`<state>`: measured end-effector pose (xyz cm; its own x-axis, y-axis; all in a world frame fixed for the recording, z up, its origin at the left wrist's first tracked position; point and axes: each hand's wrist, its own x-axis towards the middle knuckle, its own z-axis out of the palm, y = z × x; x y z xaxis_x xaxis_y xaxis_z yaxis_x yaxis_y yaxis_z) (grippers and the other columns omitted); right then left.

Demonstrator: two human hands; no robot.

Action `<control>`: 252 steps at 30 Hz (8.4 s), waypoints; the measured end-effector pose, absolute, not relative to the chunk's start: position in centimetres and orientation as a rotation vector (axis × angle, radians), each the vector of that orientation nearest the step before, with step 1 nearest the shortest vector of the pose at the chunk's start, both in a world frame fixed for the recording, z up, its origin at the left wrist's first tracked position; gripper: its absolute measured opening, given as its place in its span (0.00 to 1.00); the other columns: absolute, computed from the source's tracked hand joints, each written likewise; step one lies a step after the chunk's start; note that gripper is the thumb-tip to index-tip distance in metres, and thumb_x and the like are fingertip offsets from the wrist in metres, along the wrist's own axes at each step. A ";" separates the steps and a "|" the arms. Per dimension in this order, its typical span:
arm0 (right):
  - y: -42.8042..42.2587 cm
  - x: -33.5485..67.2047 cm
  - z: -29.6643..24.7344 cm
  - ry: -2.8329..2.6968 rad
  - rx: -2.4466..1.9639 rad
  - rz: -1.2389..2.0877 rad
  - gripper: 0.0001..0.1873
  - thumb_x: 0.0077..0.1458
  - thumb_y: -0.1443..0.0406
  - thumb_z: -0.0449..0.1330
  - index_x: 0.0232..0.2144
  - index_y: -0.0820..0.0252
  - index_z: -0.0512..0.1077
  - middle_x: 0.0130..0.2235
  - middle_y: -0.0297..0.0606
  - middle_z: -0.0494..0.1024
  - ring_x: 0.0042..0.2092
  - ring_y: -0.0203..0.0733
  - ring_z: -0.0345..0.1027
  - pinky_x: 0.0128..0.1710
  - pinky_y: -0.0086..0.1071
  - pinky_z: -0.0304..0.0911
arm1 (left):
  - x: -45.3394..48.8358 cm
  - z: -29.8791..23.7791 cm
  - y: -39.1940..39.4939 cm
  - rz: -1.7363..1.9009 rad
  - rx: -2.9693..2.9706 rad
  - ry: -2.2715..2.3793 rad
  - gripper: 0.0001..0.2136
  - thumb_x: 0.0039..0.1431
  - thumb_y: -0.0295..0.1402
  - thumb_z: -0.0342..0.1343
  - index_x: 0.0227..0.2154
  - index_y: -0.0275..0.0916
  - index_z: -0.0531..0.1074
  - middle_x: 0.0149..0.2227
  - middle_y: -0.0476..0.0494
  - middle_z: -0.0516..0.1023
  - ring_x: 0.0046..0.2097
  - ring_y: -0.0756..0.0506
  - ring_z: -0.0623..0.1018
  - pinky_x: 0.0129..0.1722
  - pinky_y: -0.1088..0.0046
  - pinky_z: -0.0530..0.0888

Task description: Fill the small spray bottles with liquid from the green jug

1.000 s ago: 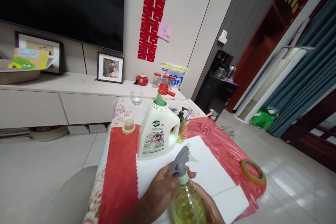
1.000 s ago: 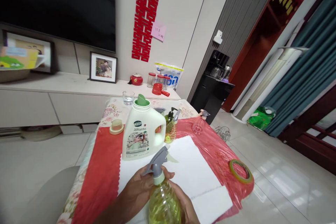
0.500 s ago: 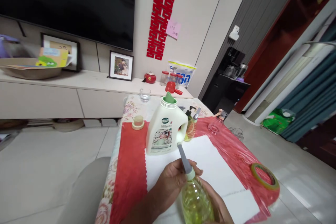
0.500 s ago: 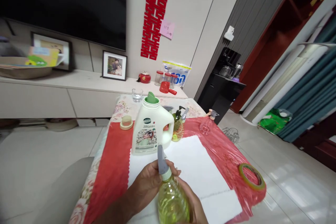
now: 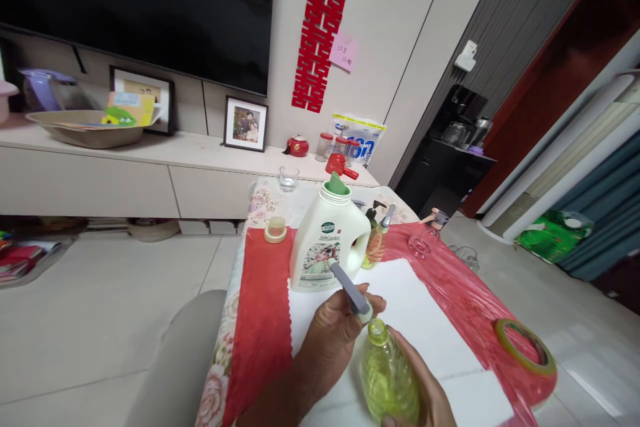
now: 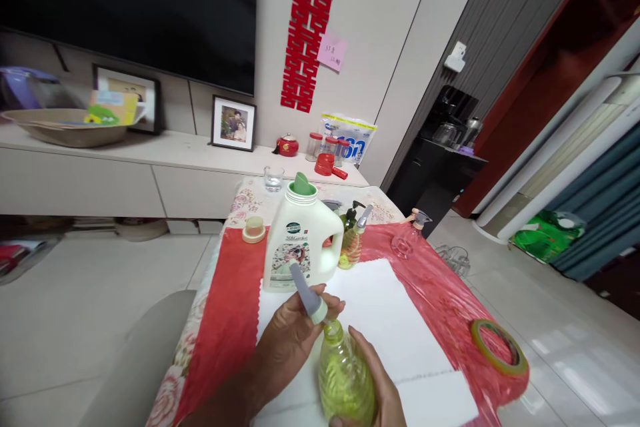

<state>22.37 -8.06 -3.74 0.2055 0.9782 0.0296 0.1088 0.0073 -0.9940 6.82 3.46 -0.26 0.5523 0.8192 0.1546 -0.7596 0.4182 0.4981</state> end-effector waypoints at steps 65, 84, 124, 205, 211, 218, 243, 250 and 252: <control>11.7 24.6 19.1 -2.204 -1.512 -0.216 0.41 0.51 0.50 0.65 0.63 0.55 0.62 0.53 0.42 0.71 0.54 0.51 0.67 0.55 0.46 0.64 | 9.9 -4.8 3.1 0.625 0.468 0.208 0.35 0.30 0.45 0.79 0.41 0.35 0.73 0.37 0.41 0.81 0.33 0.47 0.81 0.36 0.68 0.71; 12.2 24.7 21.2 -2.476 -1.461 -0.531 0.37 0.56 0.54 0.61 0.65 0.54 0.59 0.53 0.45 0.68 0.52 0.50 0.65 0.51 0.42 0.66 | 9.7 -4.7 3.0 0.603 0.482 0.200 0.33 0.33 0.46 0.78 0.42 0.36 0.74 0.38 0.41 0.81 0.34 0.47 0.81 0.38 0.67 0.69; 12.2 23.7 23.1 -2.637 -1.325 -0.762 0.36 0.57 0.58 0.60 0.65 0.58 0.58 0.54 0.49 0.67 0.51 0.52 0.65 0.49 0.45 0.68 | 10.2 -5.0 2.8 0.596 0.480 0.216 0.34 0.31 0.46 0.79 0.41 0.35 0.74 0.36 0.42 0.81 0.31 0.47 0.81 0.34 0.69 0.71; 12.7 22.4 25.1 -2.705 -1.321 -1.019 0.35 0.57 0.62 0.59 0.65 0.58 0.59 0.56 0.50 0.66 0.53 0.54 0.62 0.50 0.45 0.65 | 9.9 -4.8 2.7 0.585 0.457 0.177 0.33 0.32 0.45 0.79 0.41 0.35 0.74 0.37 0.41 0.80 0.33 0.47 0.81 0.37 0.68 0.70; 12.7 22.5 25.0 -2.697 -1.313 -1.058 0.33 0.58 0.62 0.57 0.65 0.57 0.59 0.56 0.49 0.66 0.52 0.54 0.63 0.49 0.45 0.65 | 10.2 -5.0 2.7 0.586 0.460 0.194 0.33 0.32 0.45 0.79 0.41 0.35 0.74 0.37 0.41 0.80 0.33 0.46 0.81 0.37 0.68 0.70; 12.6 22.3 24.9 -2.686 -1.321 -1.040 0.34 0.56 0.64 0.57 0.65 0.58 0.59 0.56 0.50 0.66 0.53 0.55 0.62 0.49 0.46 0.65 | 10.1 -5.1 2.8 0.595 0.477 0.185 0.32 0.34 0.45 0.78 0.41 0.36 0.74 0.37 0.41 0.80 0.33 0.46 0.80 0.37 0.67 0.70; -2.6 29.4 9.6 -1.514 -1.699 0.368 0.47 0.47 0.53 0.73 0.66 0.48 0.59 0.65 0.44 0.63 0.61 0.57 0.64 0.53 0.43 0.73 | 7.6 -1.3 3.8 0.936 0.550 0.408 0.24 0.46 0.39 0.73 0.45 0.33 0.77 0.36 0.44 0.78 0.36 0.47 0.79 0.47 0.61 0.73; -9.6 32.6 3.1 -1.366 -1.899 0.387 0.47 0.48 0.50 0.71 0.66 0.46 0.59 0.64 0.43 0.65 0.58 0.57 0.67 0.51 0.42 0.74 | 6.7 -0.1 3.9 1.069 0.569 0.362 0.23 0.49 0.40 0.72 0.46 0.36 0.77 0.39 0.43 0.78 0.39 0.46 0.79 0.50 0.59 0.72; -10.5 32.7 2.3 -1.419 -1.927 0.322 0.45 0.49 0.50 0.70 0.66 0.46 0.59 0.63 0.43 0.65 0.58 0.57 0.68 0.53 0.45 0.73 | 6.4 0.1 4.1 1.096 0.547 0.333 0.23 0.50 0.40 0.72 0.47 0.36 0.77 0.40 0.43 0.78 0.40 0.45 0.79 0.52 0.58 0.70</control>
<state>32.75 -10.48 2.27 0.3657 0.9080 0.2045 0.7309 -0.1441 -0.6672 6.44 4.11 0.06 0.4275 0.9040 0.0109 -0.7448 0.3454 0.5709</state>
